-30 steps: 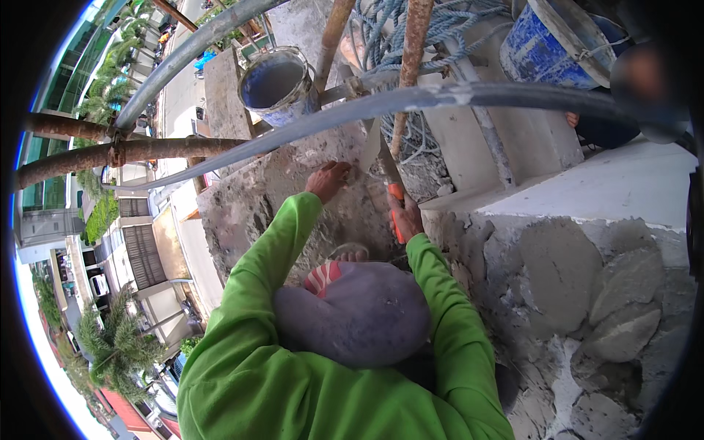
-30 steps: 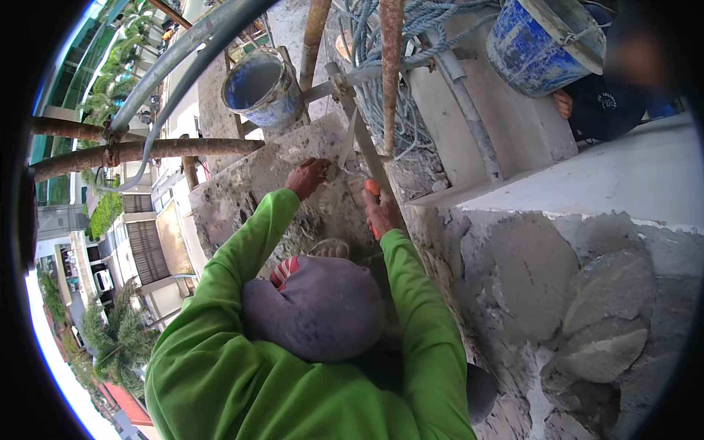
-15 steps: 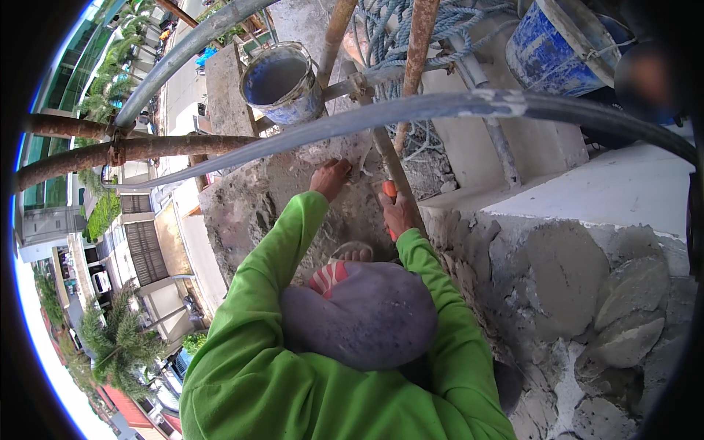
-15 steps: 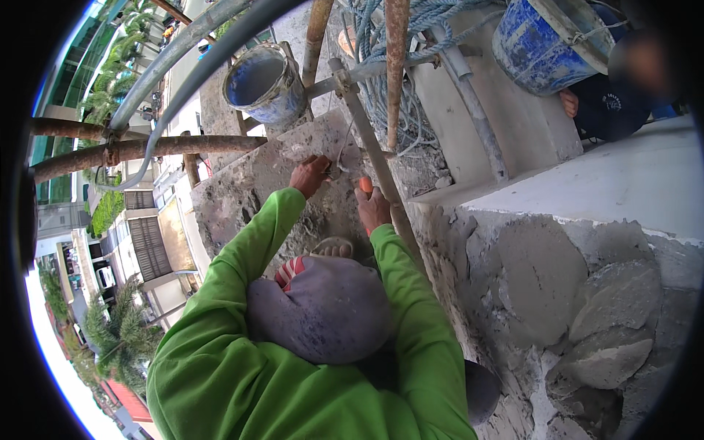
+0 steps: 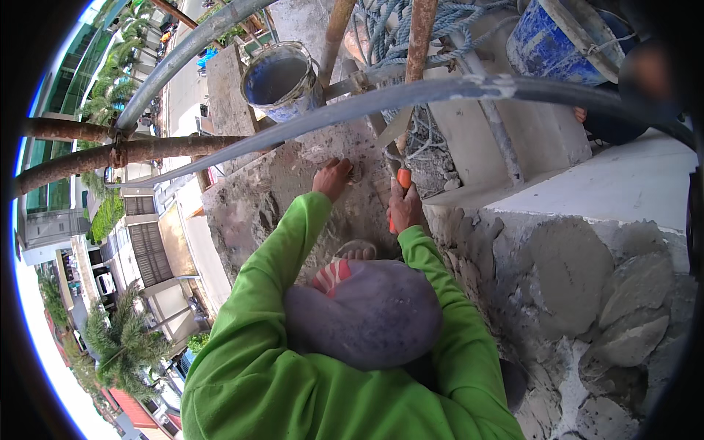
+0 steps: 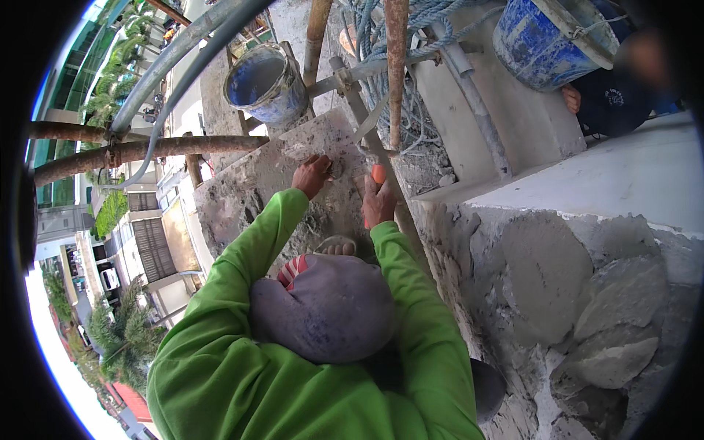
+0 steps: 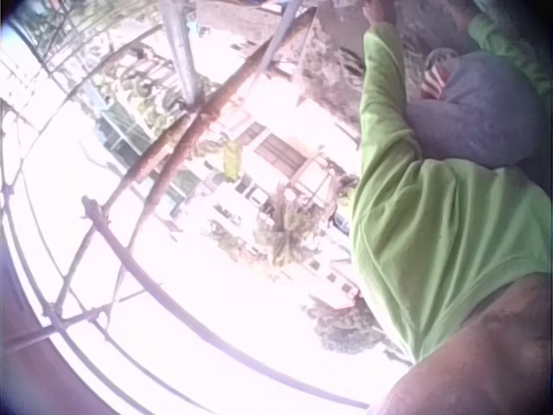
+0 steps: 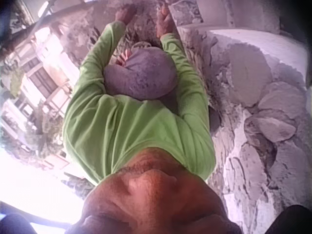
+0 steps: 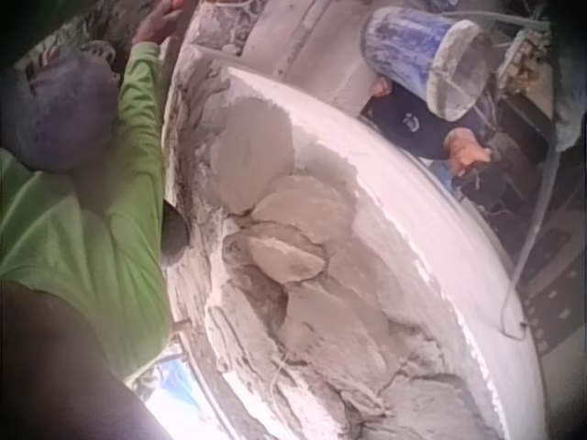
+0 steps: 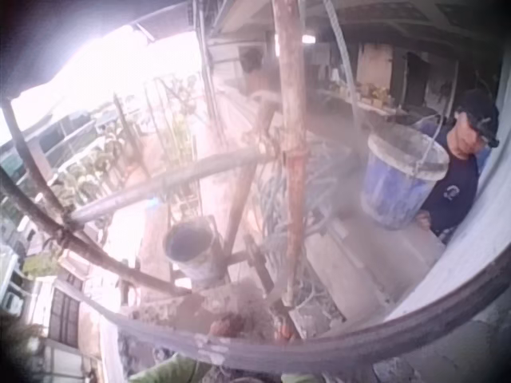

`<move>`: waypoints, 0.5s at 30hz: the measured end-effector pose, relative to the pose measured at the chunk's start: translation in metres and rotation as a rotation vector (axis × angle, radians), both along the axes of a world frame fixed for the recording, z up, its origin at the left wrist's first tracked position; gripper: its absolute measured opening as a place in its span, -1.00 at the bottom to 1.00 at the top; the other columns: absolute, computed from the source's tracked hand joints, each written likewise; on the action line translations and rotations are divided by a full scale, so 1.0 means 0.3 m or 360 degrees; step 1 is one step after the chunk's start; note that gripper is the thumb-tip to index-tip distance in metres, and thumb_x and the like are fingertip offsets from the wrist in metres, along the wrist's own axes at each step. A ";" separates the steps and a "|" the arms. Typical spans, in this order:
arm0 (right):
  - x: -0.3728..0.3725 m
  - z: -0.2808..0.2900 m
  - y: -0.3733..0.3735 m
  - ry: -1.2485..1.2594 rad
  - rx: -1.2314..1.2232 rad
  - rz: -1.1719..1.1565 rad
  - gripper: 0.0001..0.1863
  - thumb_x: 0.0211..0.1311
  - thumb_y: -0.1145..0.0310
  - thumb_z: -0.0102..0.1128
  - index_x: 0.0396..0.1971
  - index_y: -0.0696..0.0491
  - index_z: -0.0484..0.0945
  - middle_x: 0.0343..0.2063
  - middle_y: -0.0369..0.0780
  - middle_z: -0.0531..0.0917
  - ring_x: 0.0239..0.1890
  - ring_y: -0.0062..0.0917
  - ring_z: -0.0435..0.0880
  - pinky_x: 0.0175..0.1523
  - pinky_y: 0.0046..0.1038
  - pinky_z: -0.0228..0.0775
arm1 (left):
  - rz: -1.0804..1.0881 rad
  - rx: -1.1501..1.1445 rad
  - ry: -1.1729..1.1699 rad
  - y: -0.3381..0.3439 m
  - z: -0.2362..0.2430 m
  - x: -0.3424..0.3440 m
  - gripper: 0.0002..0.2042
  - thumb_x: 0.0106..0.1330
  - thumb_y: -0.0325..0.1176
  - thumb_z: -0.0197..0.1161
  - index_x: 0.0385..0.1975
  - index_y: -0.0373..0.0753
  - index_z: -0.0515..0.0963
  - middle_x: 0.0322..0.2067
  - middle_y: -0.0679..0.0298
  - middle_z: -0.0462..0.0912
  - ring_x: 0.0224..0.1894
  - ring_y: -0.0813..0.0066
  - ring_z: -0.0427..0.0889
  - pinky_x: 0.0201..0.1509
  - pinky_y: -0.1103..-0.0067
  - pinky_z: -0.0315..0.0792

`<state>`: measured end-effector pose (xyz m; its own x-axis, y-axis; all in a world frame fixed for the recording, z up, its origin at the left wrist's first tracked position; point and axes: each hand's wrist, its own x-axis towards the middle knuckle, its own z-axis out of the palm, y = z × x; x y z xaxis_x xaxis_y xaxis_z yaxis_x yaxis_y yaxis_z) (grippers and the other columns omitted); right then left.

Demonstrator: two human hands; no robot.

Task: The person scoops cement from a bucket using a trowel and applies it to a concrete surface. They use a yellow sponge to smooth the cement and a trowel to spread it evenly across the area.

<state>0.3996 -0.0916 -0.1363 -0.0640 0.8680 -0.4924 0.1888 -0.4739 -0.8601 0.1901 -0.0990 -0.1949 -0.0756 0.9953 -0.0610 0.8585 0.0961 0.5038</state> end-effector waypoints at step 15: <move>-0.012 0.100 0.044 -0.0247 -0.0281 0.0371 -0.44 0.17 0.00 0.09 -0.17 0.27 0.40 -0.43 0.08 0.60 -0.35 -0.03 0.62 -0.16 -0.14 0.43 | 0.0122 0.0005 -0.0002 -0.036 -0.011 -0.012 -0.70 -0.02 -0.38 0.38 -0.30 -0.18 0.43 -0.32 0.17 0.50 -0.22 0.06 0.55 -0.24 0.27 0.42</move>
